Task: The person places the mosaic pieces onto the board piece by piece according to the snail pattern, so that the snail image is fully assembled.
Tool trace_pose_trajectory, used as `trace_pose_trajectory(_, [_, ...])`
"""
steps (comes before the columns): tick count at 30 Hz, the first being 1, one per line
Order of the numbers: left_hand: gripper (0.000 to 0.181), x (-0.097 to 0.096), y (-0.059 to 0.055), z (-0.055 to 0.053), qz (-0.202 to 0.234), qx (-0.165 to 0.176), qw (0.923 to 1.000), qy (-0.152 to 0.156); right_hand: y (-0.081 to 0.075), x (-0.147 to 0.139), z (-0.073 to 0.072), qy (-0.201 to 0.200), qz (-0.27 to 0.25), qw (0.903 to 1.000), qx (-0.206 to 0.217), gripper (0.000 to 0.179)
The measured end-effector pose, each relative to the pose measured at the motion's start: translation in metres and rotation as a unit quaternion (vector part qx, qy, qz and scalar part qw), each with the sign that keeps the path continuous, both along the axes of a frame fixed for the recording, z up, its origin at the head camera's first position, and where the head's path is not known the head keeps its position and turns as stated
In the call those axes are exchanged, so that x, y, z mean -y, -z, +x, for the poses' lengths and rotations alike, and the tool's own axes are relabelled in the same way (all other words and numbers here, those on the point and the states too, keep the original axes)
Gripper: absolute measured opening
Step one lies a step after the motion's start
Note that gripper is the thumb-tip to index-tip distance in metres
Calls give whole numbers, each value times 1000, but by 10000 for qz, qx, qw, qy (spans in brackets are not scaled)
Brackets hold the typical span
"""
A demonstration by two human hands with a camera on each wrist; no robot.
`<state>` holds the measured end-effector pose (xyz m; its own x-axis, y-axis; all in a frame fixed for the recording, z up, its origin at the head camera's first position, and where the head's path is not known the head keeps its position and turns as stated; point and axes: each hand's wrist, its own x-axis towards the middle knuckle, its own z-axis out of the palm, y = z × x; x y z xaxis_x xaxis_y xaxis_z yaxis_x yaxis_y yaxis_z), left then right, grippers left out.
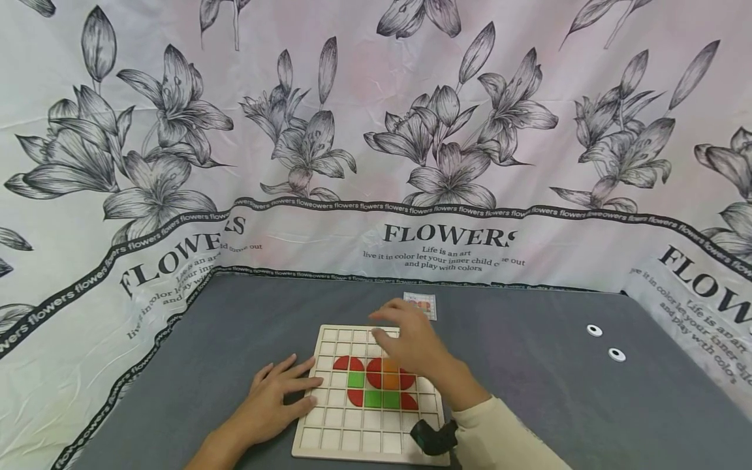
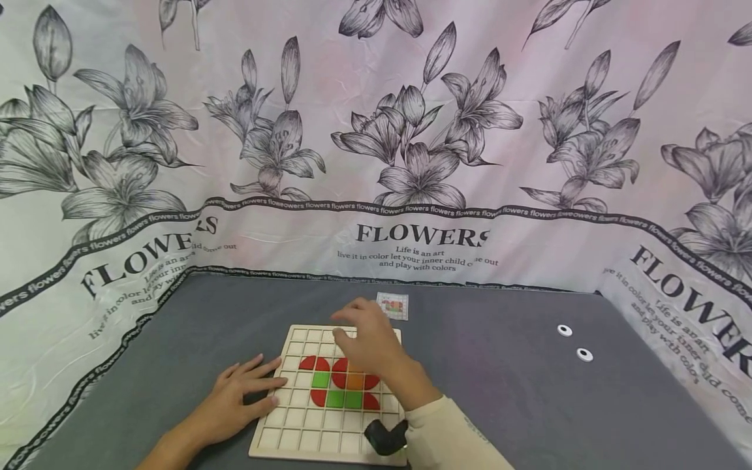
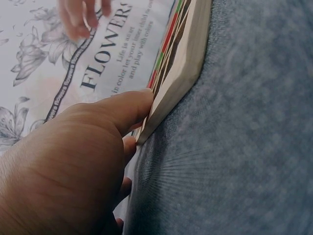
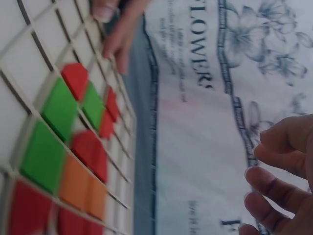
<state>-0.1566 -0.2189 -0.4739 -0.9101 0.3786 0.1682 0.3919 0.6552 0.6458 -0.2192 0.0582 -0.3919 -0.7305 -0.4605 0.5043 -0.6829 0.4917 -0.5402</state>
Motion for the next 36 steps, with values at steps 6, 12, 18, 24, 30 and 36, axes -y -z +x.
trace_pose_trajectory(6, [39, 1, 1, 0, -4, 2, 10000, -11, -28, -42, 2, 365, -221, 9971, -627, 19])
trace_pose_trajectory(12, [38, 1, 2, 0, -49, -7, 10000, -33, -51, -83, 8, 642, -356, 9908, -1141, 23])
trace_pose_trajectory(18, [38, 1, 2, 0, -30, 20, 10000, -37, -67, -127, 17, 983, -361, 9808, -1644, 32])
trace_pose_trajectory(24, [38, 1, 2, 1, -44, 30, 10000, -52, -65, -170, 22, 1394, -455, 9729, -1789, 41])
trace_pose_trajectory(30, [38, 1, 1, 1, -51, -10, 10000, -51, -48, -210, 23, 1725, -618, 9665, -1797, 46])
trace_pose_trajectory(36, [38, 1, 1, 1, -45, -23, 10000, -29, -30, -247, 19, 1992, -687, 9643, -1606, 46])
